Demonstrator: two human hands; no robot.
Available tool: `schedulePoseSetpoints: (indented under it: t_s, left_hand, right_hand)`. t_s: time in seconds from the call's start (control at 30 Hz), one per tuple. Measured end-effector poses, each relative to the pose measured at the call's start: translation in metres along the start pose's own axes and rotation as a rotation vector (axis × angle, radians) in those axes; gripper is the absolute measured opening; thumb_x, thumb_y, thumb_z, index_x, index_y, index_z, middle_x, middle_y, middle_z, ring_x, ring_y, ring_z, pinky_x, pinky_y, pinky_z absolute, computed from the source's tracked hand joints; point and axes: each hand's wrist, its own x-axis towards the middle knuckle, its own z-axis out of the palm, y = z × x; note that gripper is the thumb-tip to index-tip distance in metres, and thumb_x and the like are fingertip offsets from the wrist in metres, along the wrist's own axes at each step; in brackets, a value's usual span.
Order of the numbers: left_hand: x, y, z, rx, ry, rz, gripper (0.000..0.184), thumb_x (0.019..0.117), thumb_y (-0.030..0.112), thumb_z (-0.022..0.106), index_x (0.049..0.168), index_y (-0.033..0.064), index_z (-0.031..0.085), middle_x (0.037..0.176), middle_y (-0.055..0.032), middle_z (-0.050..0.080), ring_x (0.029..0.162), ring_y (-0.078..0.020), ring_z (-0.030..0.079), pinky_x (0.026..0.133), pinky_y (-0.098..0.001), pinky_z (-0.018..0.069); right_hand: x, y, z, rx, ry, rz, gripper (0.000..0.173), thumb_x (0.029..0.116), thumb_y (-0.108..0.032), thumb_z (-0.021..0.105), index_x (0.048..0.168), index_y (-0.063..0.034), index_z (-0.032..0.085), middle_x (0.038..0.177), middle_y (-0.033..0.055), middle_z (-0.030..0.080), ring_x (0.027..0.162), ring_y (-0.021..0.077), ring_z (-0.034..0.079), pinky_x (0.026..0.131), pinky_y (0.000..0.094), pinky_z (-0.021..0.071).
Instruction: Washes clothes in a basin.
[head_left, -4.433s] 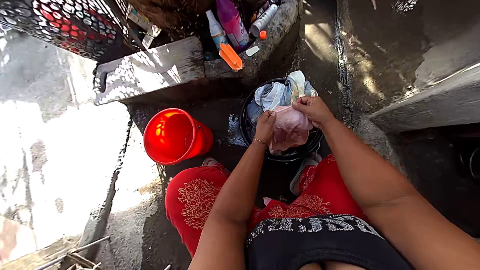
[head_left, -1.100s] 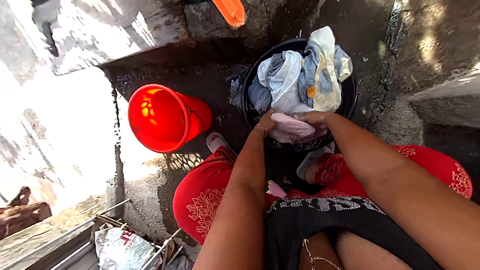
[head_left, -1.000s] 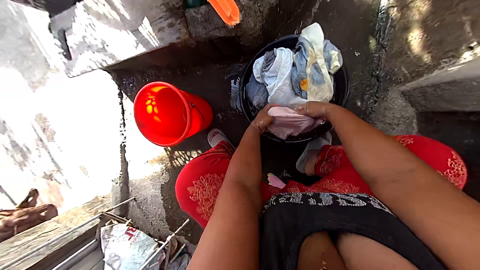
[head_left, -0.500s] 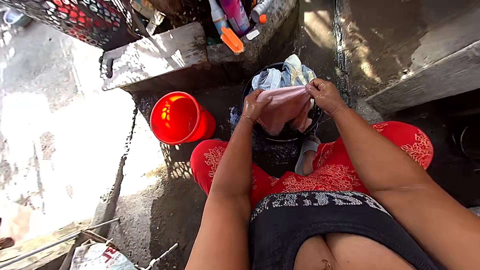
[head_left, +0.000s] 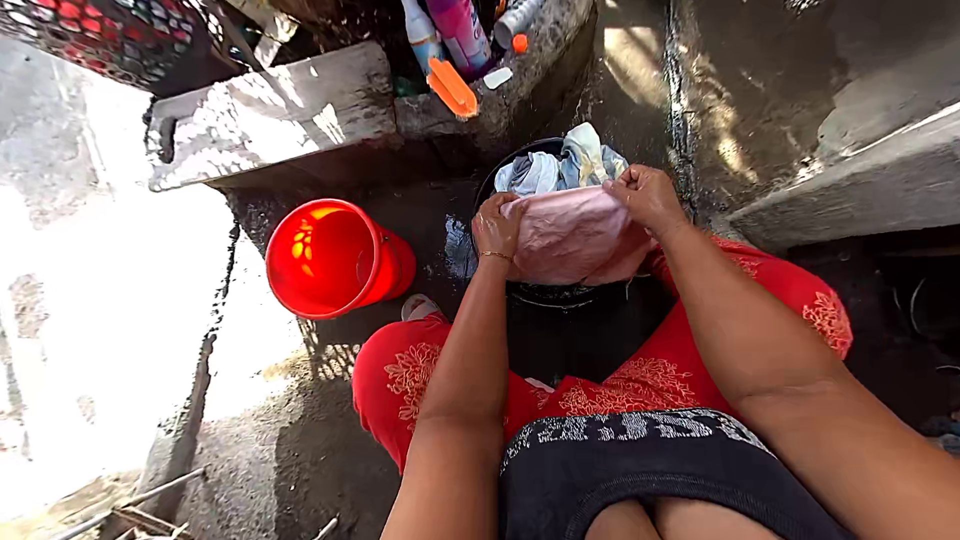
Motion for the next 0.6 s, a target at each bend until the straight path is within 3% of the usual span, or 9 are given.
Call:
schedulePoseSetpoints:
  t_s: [0.07,0.1,0.13,0.17,0.23,0.33,0.4,0.5,0.6]
  left_hand:
    - [0.011,-0.016,0.012,0.005,0.022,-0.033,0.055,0.0961,0.026,0.072,0.141,-0.0023,0.056,0.138,-0.0292,0.056,0.131,-0.0403,0.053,0.112,-0.0513,0.0422]
    - [0.015,-0.025,0.015,0.009,0.027,-0.052,0.066,0.0954,0.024,0.072,0.149,-0.0032,0.047,0.148,-0.032,0.046,0.14,-0.0429,0.044,0.117,-0.0513,0.0374]
    - [0.017,-0.033,0.018,0.023,0.023,-0.088,0.07,0.0949,0.021,0.073,0.153,-0.0038,0.041,0.152,-0.0331,0.041,0.144,-0.0439,0.039,0.12,-0.0513,0.0345]
    - [0.017,-0.038,0.021,0.05,-0.002,-0.14,0.07,0.0945,0.017,0.072,0.153,-0.0038,0.04,0.154,-0.0333,0.039,0.145,-0.044,0.038,0.12,-0.0517,0.0341]
    - [0.012,-0.042,0.032,0.145,-0.116,-0.222,0.057,0.0948,0.012,0.067,0.147,-0.0045,0.049,0.149,-0.0332,0.045,0.139,-0.0449,0.046,0.115,-0.0543,0.04]
    - [-0.001,-0.052,0.061,0.258,-0.374,-0.211,0.037,0.0987,0.017,0.067,0.13,-0.0012,0.064,0.135,-0.0278,0.059,0.127,-0.042,0.058,0.109,-0.0567,0.0466]
    - [-0.01,-0.056,0.074,0.27,-0.488,-0.257,0.034,0.1002,0.021,0.066,0.128,0.0017,0.066,0.132,-0.0232,0.062,0.124,-0.0384,0.06,0.107,-0.0549,0.0479]
    - [-0.012,-0.056,0.075,0.241,-0.403,-0.344,0.036,0.1008,0.027,0.067,0.126,0.0002,0.066,0.128,-0.0239,0.063,0.121,-0.0385,0.062,0.105,-0.0552,0.0494]
    - [-0.006,-0.056,0.068,0.181,-0.23,-0.416,0.037,0.1001,0.028,0.068,0.12,-0.0035,0.066,0.12,-0.0249,0.065,0.113,-0.0387,0.064,0.101,-0.0547,0.05]
  right_hand:
    - [0.013,0.011,0.005,-0.095,0.06,-0.024,0.033,0.0968,-0.027,0.071,0.112,0.0031,0.067,0.106,0.0213,0.067,0.097,0.0333,0.064,0.089,0.0537,0.0502]
    - [0.019,0.021,0.006,-0.137,0.068,-0.027,0.041,0.0958,-0.026,0.072,0.123,0.0031,0.066,0.125,0.0266,0.063,0.118,0.0413,0.059,0.103,0.059,0.045]
    - [0.021,0.031,0.008,-0.166,0.077,-0.001,0.045,0.0955,-0.026,0.071,0.13,0.0024,0.063,0.136,0.0285,0.058,0.13,0.0447,0.053,0.111,0.0608,0.04]
    - [0.02,0.037,0.011,-0.177,0.088,0.057,0.045,0.0954,-0.023,0.071,0.132,0.0013,0.063,0.139,0.0285,0.056,0.133,0.0444,0.051,0.112,0.0591,0.0391]
    - [0.014,0.04,0.017,-0.207,0.1,0.142,0.038,0.0955,-0.017,0.07,0.129,0.0004,0.065,0.135,0.0283,0.058,0.127,0.0435,0.055,0.108,0.0569,0.0438]
    - [0.007,0.042,0.032,-0.282,0.028,0.081,0.029,0.0955,-0.012,0.065,0.12,0.0018,0.069,0.127,0.0275,0.062,0.119,0.0431,0.06,0.1,0.0588,0.0493]
    - [0.002,0.045,0.046,-0.294,-0.018,0.031,0.024,0.095,-0.01,0.066,0.116,0.0025,0.07,0.12,0.0259,0.064,0.112,0.041,0.064,0.095,0.0576,0.0519]
    - [0.0,0.053,0.064,-0.288,0.012,0.032,0.027,0.0947,-0.018,0.071,0.109,0.0041,0.069,0.11,0.0249,0.067,0.102,0.0396,0.067,0.089,0.057,0.0537]
    - [0.003,0.049,0.072,-0.307,0.022,0.208,0.055,0.0915,-0.041,0.077,0.119,0.0046,0.063,0.115,0.0267,0.065,0.105,0.0427,0.065,0.089,0.0606,0.0513]
